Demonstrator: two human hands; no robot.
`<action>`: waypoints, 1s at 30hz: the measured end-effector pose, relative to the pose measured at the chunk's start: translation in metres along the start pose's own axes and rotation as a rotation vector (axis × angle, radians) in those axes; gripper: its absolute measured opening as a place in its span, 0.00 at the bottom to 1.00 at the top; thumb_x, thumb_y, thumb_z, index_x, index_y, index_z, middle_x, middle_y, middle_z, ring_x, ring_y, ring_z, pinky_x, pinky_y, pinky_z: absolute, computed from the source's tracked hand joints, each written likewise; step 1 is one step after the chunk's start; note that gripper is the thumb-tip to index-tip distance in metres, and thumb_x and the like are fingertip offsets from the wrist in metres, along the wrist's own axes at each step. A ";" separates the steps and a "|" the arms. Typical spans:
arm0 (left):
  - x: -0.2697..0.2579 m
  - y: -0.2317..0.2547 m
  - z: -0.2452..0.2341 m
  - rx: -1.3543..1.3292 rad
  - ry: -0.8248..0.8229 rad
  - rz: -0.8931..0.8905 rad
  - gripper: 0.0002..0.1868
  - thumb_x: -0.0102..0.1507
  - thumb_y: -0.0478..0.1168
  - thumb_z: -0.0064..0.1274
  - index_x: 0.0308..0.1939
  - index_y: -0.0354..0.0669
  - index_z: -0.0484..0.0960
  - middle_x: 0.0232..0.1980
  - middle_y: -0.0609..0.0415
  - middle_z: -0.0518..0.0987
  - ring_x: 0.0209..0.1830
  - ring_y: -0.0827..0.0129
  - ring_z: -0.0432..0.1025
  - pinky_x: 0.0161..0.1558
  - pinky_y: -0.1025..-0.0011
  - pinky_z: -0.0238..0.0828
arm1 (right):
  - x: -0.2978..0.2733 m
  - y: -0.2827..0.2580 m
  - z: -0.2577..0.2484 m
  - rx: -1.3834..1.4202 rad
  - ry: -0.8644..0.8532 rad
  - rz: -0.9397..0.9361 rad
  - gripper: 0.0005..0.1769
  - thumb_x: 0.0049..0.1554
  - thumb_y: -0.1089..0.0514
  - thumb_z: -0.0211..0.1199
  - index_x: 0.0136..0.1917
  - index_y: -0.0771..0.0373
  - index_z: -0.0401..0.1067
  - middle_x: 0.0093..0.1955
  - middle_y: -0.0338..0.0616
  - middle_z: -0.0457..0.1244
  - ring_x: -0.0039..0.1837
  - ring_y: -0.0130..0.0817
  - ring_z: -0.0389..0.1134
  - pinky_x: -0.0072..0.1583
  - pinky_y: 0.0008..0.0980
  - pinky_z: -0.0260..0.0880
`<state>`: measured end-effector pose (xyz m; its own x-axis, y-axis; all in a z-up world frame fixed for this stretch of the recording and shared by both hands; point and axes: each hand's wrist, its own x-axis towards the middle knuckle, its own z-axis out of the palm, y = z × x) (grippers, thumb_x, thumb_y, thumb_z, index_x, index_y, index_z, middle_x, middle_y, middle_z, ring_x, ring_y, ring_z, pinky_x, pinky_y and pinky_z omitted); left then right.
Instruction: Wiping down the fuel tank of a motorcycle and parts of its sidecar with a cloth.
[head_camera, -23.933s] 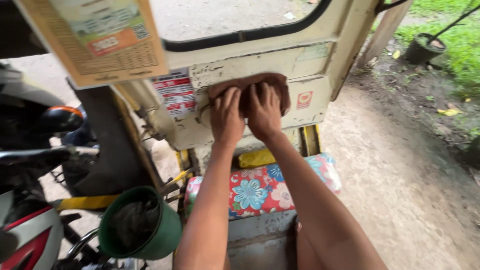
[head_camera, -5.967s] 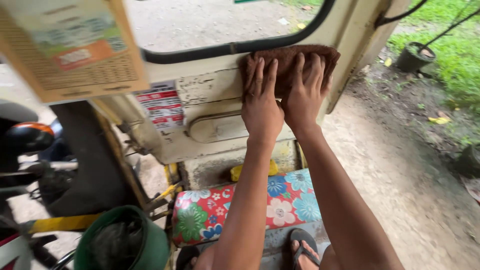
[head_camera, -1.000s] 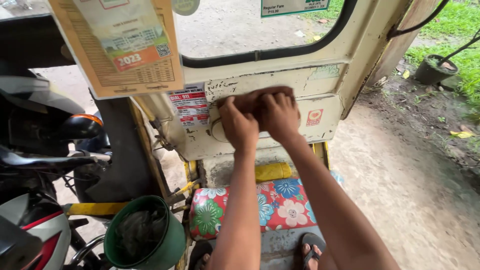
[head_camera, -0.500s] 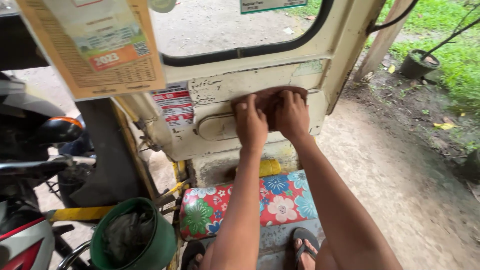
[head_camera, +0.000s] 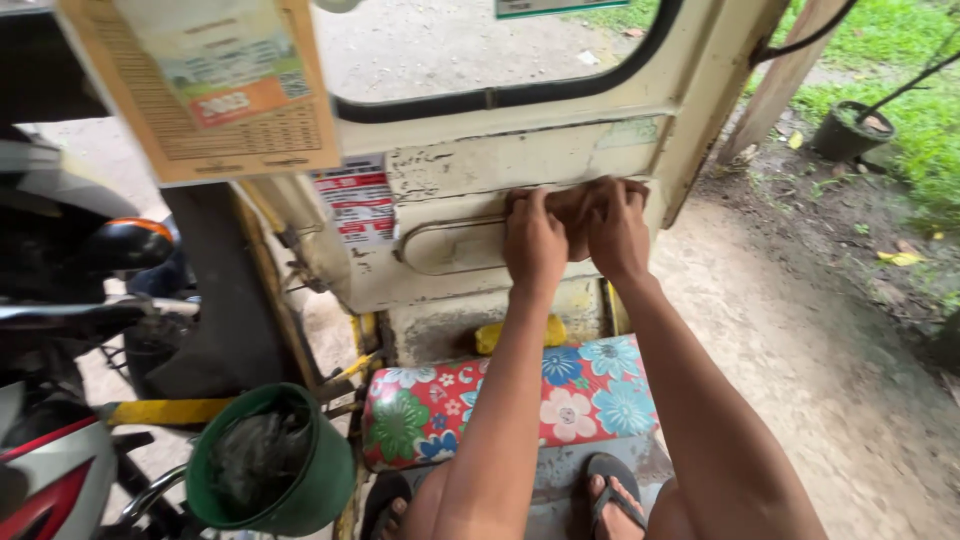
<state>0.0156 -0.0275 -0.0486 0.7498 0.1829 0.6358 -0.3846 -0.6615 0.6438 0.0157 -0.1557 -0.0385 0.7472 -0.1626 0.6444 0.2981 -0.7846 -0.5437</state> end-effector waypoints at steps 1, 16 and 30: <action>0.003 -0.012 -0.009 0.008 0.005 -0.002 0.22 0.63 0.35 0.52 0.62 0.47 0.74 0.56 0.44 0.77 0.57 0.46 0.73 0.52 0.51 0.73 | -0.001 -0.008 0.007 0.009 -0.003 -0.003 0.30 0.57 0.61 0.63 0.71 0.58 0.60 0.66 0.66 0.57 0.62 0.67 0.62 0.57 0.56 0.67; -0.005 -0.082 -0.148 0.106 0.214 -0.183 0.10 0.66 0.41 0.50 0.50 0.49 0.79 0.41 0.44 0.84 0.43 0.44 0.78 0.43 0.48 0.73 | -0.050 -0.139 0.059 0.130 -0.171 0.065 0.10 0.57 0.57 0.58 0.54 0.54 0.70 0.47 0.48 0.71 0.51 0.56 0.70 0.50 0.55 0.69; -0.030 -0.066 -0.207 0.103 0.137 -0.142 0.10 0.67 0.45 0.48 0.52 0.54 0.71 0.37 0.43 0.84 0.37 0.40 0.78 0.39 0.44 0.72 | -0.062 -0.162 0.026 -0.157 -0.513 -0.010 0.23 0.61 0.42 0.53 0.57 0.64 0.66 0.47 0.68 0.69 0.51 0.69 0.69 0.55 0.63 0.68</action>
<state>-0.0929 0.1615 -0.0222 0.7098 0.3714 0.5985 -0.2186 -0.6916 0.6884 -0.0635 -0.0026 -0.0044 0.9508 0.1273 0.2823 0.2432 -0.8712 -0.4264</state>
